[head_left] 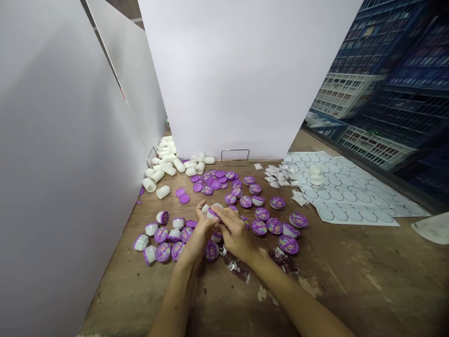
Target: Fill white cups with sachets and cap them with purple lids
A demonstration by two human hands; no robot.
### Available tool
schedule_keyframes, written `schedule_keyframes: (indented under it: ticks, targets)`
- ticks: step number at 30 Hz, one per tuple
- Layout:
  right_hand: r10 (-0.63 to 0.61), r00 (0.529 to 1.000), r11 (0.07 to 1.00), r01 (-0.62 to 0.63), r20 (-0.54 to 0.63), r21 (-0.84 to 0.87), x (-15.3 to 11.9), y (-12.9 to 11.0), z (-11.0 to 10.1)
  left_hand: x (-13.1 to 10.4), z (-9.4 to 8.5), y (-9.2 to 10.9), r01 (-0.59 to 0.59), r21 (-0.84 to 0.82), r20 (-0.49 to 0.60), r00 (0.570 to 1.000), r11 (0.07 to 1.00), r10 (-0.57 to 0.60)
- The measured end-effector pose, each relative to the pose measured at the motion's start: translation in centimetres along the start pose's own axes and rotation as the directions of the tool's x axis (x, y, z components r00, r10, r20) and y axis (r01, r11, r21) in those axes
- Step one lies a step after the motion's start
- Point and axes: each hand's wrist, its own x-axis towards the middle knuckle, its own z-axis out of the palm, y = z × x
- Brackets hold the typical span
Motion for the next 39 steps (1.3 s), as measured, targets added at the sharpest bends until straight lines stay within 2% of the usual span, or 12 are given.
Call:
schedule_keyframes:
  ticks: [3,5,10,12,14,17,21,25,28,33,37,39]
  targets:
    - [0.070,0.997,0.997,-0.071,-0.037,-0.018,0.2,0.4,-0.3,0.2,-0.2,-0.9,-0.011,0.081,0.020,1.000,0.997,0.009]
    - [0.112,0.989,0.994,-0.113,-0.093,-0.011,0.2,0.2,-0.3,0.1,-0.2,-1.4,-0.114,0.178,-0.030,0.992,0.977,0.122]
    - [0.196,0.969,0.980,-0.188,-0.151,0.069,0.0,-1.7,0.4,-1.0,0.9,-1.5,-0.383,0.413,-0.058,0.894,0.826,0.444]
    - [0.249,0.950,0.966,-0.231,-0.190,0.114,0.1,-2.5,0.6,-1.5,1.5,-1.1,-0.437,0.462,-0.056,0.854,0.772,0.517]
    - [0.276,0.936,0.959,-0.250,-0.219,0.136,0.3,-2.9,0.7,-1.8,1.8,-0.7,-0.464,0.484,-0.048,0.833,0.742,0.551]
    - [0.237,0.947,0.969,-0.215,-0.218,0.121,0.6,-2.9,0.5,-1.8,1.9,-0.4,-0.457,0.481,-0.035,0.843,0.749,0.537]
    - [0.174,0.962,0.984,-0.160,-0.212,0.083,0.9,-2.5,0.6,-1.3,1.4,-0.5,-0.425,0.432,-0.081,0.860,0.795,0.504]
    - [0.181,0.974,0.981,-0.170,-0.135,0.090,1.2,-2.1,1.0,-0.6,0.5,-1.0,-0.370,0.257,-0.149,0.897,0.893,0.415]
    - [0.200,0.976,0.976,-0.190,-0.085,0.109,1.4,-1.7,1.4,-0.1,-0.2,-1.4,-0.325,0.145,-0.159,0.925,0.935,0.346]
    - [0.205,0.971,0.976,-0.192,-0.127,0.103,1.7,-1.6,1.8,0.3,-0.7,-1.5,-0.351,0.110,-0.153,0.919,0.930,0.364]
    - [0.269,0.962,0.931,-0.271,0.040,0.245,2.5,-2.0,0.8,0.1,-1.0,-1.2,-0.323,0.005,-0.175,0.931,0.946,0.319]
    - [0.270,0.953,0.897,-0.300,0.136,0.324,2.9,-2.0,0.1,-0.1,-1.2,-0.9,-0.318,0.026,-0.188,0.930,0.948,0.317]
